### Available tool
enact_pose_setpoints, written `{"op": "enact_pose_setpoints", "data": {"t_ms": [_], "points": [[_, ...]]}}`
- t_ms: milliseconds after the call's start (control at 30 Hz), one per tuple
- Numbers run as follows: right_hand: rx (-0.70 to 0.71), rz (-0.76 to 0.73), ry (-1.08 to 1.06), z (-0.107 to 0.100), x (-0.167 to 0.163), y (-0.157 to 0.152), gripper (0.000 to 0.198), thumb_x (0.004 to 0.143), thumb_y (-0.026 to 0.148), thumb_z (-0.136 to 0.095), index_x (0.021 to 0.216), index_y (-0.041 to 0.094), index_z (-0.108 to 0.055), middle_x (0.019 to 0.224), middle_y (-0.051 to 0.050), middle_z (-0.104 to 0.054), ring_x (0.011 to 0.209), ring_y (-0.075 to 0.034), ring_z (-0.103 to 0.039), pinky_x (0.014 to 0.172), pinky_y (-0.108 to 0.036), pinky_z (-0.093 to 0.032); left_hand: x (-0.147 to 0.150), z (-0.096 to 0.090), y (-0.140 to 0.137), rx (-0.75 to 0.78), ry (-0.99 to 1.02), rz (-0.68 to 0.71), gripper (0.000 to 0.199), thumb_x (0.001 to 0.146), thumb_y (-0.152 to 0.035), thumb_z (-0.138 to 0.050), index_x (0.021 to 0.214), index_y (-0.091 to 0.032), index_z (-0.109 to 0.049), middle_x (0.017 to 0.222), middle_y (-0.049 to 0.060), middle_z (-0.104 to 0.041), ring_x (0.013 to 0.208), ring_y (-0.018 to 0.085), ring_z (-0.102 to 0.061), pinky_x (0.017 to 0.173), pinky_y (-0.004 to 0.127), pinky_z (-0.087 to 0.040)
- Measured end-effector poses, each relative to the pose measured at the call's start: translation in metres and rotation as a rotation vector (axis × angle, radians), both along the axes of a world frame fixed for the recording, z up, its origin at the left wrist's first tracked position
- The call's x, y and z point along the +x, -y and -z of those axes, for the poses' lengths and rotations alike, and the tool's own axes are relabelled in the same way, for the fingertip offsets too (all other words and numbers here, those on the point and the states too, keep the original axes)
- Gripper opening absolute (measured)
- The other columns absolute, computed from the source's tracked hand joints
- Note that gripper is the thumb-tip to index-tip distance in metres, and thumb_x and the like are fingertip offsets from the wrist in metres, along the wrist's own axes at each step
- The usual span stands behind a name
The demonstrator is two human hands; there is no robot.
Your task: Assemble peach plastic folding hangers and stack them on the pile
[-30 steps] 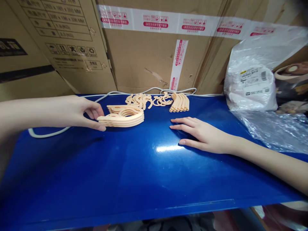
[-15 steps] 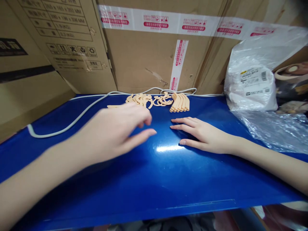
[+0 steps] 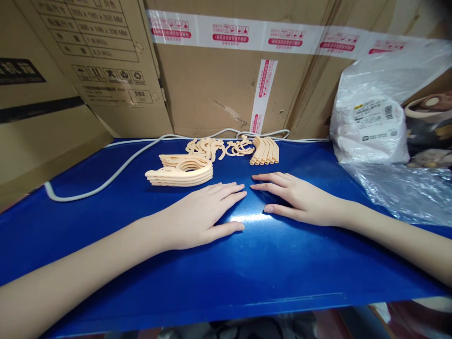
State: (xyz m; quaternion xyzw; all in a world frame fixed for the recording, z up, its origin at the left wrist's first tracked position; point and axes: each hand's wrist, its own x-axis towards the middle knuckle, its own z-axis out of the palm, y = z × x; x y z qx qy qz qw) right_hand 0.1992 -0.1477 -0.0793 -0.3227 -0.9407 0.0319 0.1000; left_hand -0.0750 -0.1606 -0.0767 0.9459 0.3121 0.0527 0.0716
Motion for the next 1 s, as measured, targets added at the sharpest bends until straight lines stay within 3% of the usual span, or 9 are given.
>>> {"op": "enact_pose_setpoints", "data": {"t_ms": [167, 300, 400, 533, 667, 800, 867, 1000], "points": [[-0.037, 0.006, -0.005, -0.001, 0.0, 0.0, 0.052, 0.096, 0.05, -0.047, 0.139, 0.021, -0.051, 0.148, -0.013, -0.047, 0.132, -0.028, -0.047, 0.109, -0.049, -0.038, 0.002, 0.001, 0.0, 0.01, -0.007, 0.0, 0.069, 0.097, -0.063, -0.032, 0.148, -0.017, -0.039, 0.155, 0.01, -0.036, 0.141, 0.029, -0.036, 0.116, 0.045, -0.03], [-0.048, 0.087, -0.151, -0.009, 0.005, -0.013, 0.042, 0.098, 0.047, -0.044, 0.127, 0.02, -0.059, 0.129, -0.009, -0.063, 0.119, -0.024, -0.058, 0.102, -0.04, -0.044, 0.003, 0.001, -0.001, 0.014, 0.017, 0.015, 0.066, 0.097, -0.061, -0.033, 0.147, -0.017, -0.04, 0.154, 0.01, -0.038, 0.141, 0.028, -0.038, 0.116, 0.046, -0.03], [0.051, 0.284, -0.223, -0.022, 0.014, -0.039, 0.039, 0.096, 0.047, -0.046, 0.113, 0.018, -0.065, 0.113, -0.009, -0.07, 0.104, -0.026, -0.065, 0.09, -0.039, -0.049, 0.004, 0.001, -0.002, 0.017, 0.02, 0.014, 0.066, 0.098, -0.06, -0.033, 0.147, -0.017, -0.041, 0.154, 0.01, -0.039, 0.141, 0.028, -0.037, 0.117, 0.045, -0.03], [0.075, 0.611, -0.043, -0.039, 0.028, -0.087, 0.051, 0.091, 0.053, -0.05, 0.126, 0.018, -0.057, 0.109, -0.012, -0.071, 0.096, -0.033, -0.066, 0.08, -0.043, -0.049, 0.003, 0.0, -0.002, 0.007, 0.006, 0.008, 0.066, 0.098, -0.061, -0.033, 0.147, -0.017, -0.041, 0.155, 0.01, -0.038, 0.141, 0.028, -0.037, 0.117, 0.045, -0.03], [-0.072, 0.894, -0.001, -0.041, 0.032, -0.127, 0.063, 0.088, 0.063, -0.05, 0.13, 0.016, -0.053, 0.095, -0.013, -0.072, 0.084, -0.03, -0.067, 0.071, -0.04, -0.048, 0.003, -0.001, -0.002, 0.002, 0.012, 0.009, 0.066, 0.098, -0.061, -0.033, 0.147, -0.017, -0.04, 0.155, 0.01, -0.038, 0.141, 0.029, -0.037, 0.117, 0.047, -0.03], [-0.268, 0.886, -0.108, -0.032, 0.029, -0.145, 0.063, 0.086, 0.065, -0.053, 0.121, 0.013, -0.057, 0.075, -0.008, -0.07, 0.062, -0.02, -0.062, 0.058, -0.031, -0.044, 0.004, -0.002, -0.003, 0.001, 0.021, 0.009, 0.066, 0.097, -0.061, -0.034, 0.147, -0.018, -0.041, 0.154, 0.01, -0.039, 0.141, 0.029, -0.038, 0.117, 0.046, -0.031], [-0.297, 0.865, -0.114, -0.027, 0.027, -0.146, 0.06, 0.084, 0.064, -0.058, 0.117, 0.013, -0.06, 0.071, -0.006, -0.068, 0.057, -0.017, -0.058, 0.055, -0.029, -0.043, 0.003, -0.002, -0.003, 0.003, 0.019, 0.01, 0.066, 0.097, -0.061, -0.034, 0.146, -0.017, -0.041, 0.154, 0.01, -0.039, 0.141, 0.029, -0.038, 0.117, 0.045, -0.031], [-0.304, 0.878, -0.141, -0.022, 0.026, -0.144, 0.062, 0.083, 0.054, -0.063, 0.127, 0.011, -0.053, 0.072, -0.005, -0.068, 0.054, -0.015, -0.056, 0.052, -0.028, -0.043, 0.003, 0.0, -0.004, 0.005, 0.018, 0.013, 0.067, 0.097, -0.061, -0.033, 0.147, -0.017, -0.041, 0.154, 0.011, -0.038, 0.141, 0.029, -0.038, 0.117, 0.046, -0.03]]}}
